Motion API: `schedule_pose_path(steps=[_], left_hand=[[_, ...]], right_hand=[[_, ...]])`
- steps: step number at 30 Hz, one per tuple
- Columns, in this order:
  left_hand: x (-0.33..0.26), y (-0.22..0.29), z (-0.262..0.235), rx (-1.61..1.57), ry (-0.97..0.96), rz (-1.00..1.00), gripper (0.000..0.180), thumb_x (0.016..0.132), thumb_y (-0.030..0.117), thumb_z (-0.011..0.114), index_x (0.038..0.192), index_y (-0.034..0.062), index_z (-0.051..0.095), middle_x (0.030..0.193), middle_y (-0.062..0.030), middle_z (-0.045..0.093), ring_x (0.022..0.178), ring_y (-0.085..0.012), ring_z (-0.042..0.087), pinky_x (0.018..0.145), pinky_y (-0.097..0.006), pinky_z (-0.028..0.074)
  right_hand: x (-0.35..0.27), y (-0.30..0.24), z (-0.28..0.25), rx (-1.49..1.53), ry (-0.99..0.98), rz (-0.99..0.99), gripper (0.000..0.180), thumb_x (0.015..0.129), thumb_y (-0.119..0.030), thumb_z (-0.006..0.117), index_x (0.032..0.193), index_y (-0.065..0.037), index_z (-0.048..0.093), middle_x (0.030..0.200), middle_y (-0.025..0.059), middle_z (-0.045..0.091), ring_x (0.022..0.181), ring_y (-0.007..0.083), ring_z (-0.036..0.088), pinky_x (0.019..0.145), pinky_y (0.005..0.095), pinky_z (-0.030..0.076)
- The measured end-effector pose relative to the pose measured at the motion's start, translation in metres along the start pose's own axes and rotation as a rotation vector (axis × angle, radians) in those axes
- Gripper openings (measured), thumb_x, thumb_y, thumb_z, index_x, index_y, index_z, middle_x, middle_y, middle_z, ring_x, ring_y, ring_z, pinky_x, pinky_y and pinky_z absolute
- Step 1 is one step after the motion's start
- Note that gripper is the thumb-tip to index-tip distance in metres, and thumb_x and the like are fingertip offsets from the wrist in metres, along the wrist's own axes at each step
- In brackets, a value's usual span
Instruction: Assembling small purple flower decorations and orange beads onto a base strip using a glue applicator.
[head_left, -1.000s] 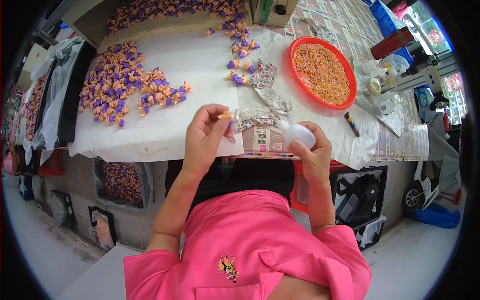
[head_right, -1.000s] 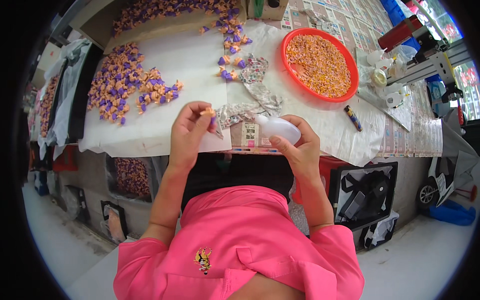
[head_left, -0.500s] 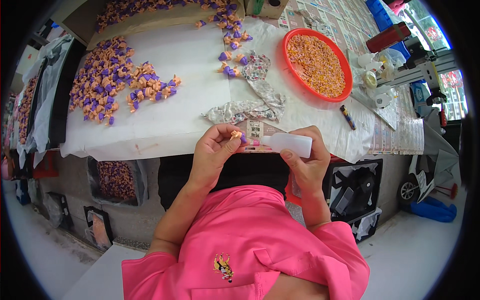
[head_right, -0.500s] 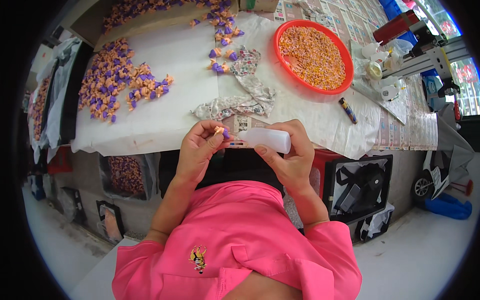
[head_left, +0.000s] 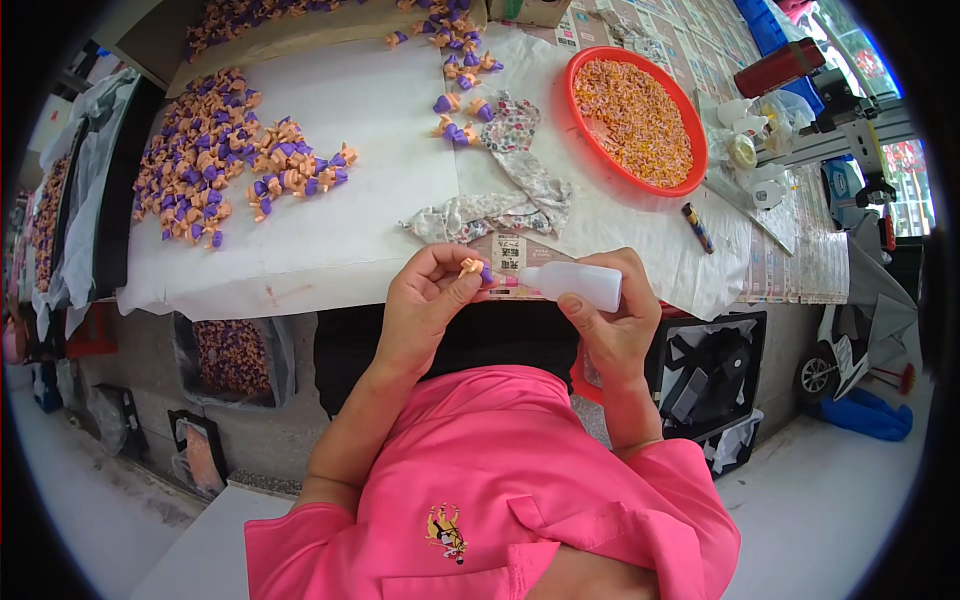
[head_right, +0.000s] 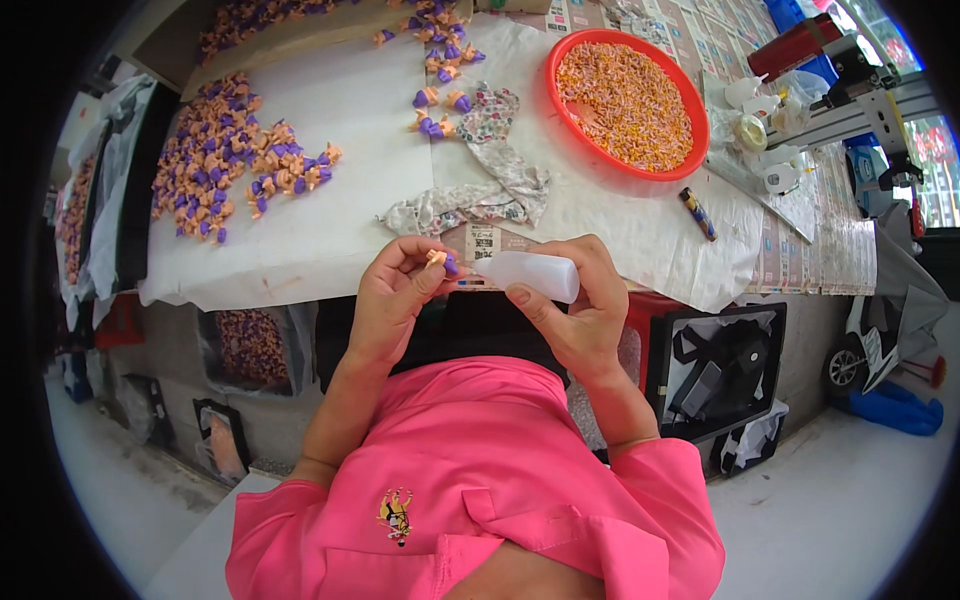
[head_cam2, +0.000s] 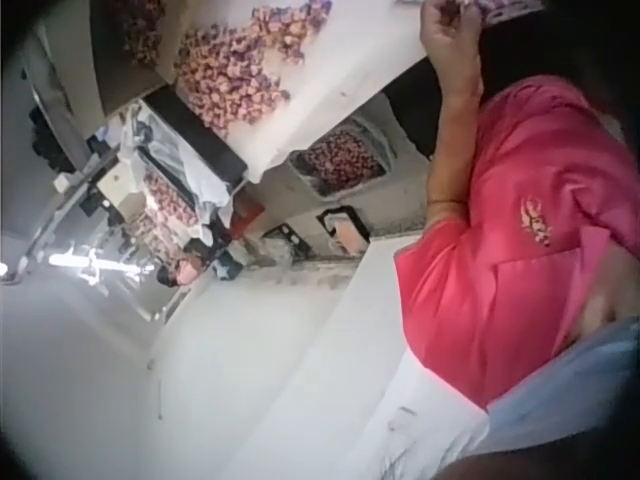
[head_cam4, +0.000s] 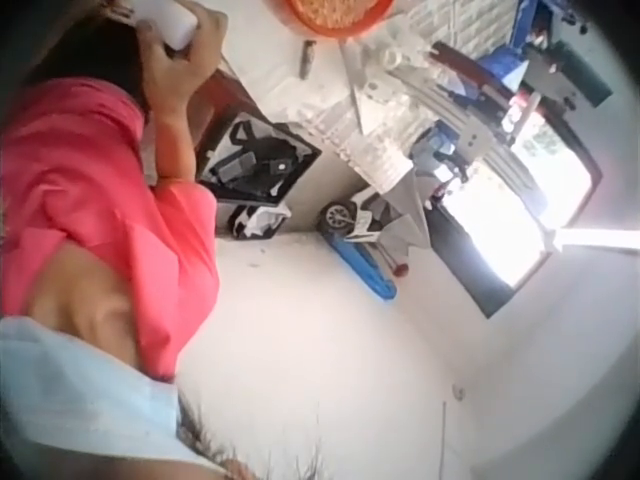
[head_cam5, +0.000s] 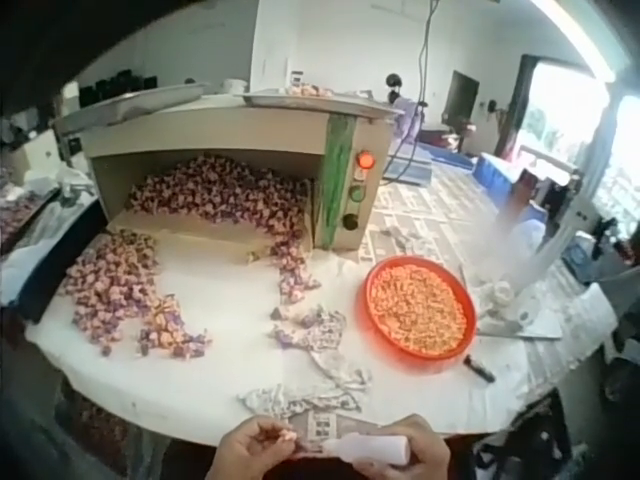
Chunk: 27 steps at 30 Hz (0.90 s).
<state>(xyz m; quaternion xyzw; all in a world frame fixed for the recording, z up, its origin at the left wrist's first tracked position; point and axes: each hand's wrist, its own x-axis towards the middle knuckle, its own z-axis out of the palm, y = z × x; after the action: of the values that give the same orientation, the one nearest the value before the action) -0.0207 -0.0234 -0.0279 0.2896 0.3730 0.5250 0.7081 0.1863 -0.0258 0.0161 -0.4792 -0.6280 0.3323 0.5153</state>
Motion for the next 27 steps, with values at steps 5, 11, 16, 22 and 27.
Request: schedule_pose_path(steps=[5,11,16,22,27], left_hand=[[0.0006,-0.0015,-0.0009,-0.001,-0.002,-0.011,0.020,0.091,0.007,0.062,0.109,0.0013,0.056,0.105,-0.0085,0.063,0.091,-0.0127,0.063,0.081,-0.026,0.054],[0.0014,-0.0031,-0.0021,0.016,-0.001,-0.020,0.020,0.091,0.008,0.063,0.109,0.0016,0.056,0.105,-0.0085,0.063,0.090,-0.0126,0.063,0.081,-0.026,0.054],[0.0016,-0.0033,-0.0019,0.022,-0.006,-0.013,0.019,0.091,0.008,0.063,0.108,0.0014,0.057,0.105,-0.0083,0.063,0.090,-0.0127,0.063,0.081,-0.026,0.054],[0.0018,-0.0036,-0.0003,0.022,-0.003,-0.017,0.019,0.091,0.008,0.063,0.108,0.0013,0.057,0.105,-0.0081,0.063,0.090,-0.0126,0.064,0.081,-0.026,0.054],[0.0007,-0.0033,0.0001,0.023,-0.004,-0.014,0.019,0.091,0.008,0.063,0.108,0.0011,0.057,0.104,-0.0080,0.063,0.090,-0.0125,0.063,0.081,-0.025,0.054]], right_hand=[[0.0003,0.0000,0.0007,0.002,-0.008,0.028,0.032,0.072,-0.012,0.082,0.098,0.000,0.066,0.090,0.0056,0.058,0.082,0.0142,0.056,0.070,0.0249,0.044],[-0.0004,0.0019,-0.0012,-0.007,-0.008,0.022,0.033,0.074,-0.013,0.081,0.098,0.000,0.064,0.092,0.0056,0.058,0.083,0.0140,0.056,0.072,0.0247,0.043],[-0.0007,0.0016,-0.0025,-0.007,-0.007,0.031,0.033,0.076,-0.015,0.080,0.099,0.001,0.063,0.092,0.0053,0.057,0.084,0.0138,0.055,0.074,0.0248,0.042],[-0.0001,0.0024,-0.0047,-0.005,-0.003,0.015,0.032,0.073,-0.010,0.082,0.098,0.000,0.065,0.092,0.0059,0.058,0.082,0.0141,0.057,0.071,0.0244,0.044],[-0.0008,0.0024,-0.0040,-0.005,-0.011,0.042,0.031,0.073,-0.009,0.082,0.098,-0.001,0.066,0.091,0.0054,0.058,0.081,0.0135,0.056,0.070,0.0244,0.044]])
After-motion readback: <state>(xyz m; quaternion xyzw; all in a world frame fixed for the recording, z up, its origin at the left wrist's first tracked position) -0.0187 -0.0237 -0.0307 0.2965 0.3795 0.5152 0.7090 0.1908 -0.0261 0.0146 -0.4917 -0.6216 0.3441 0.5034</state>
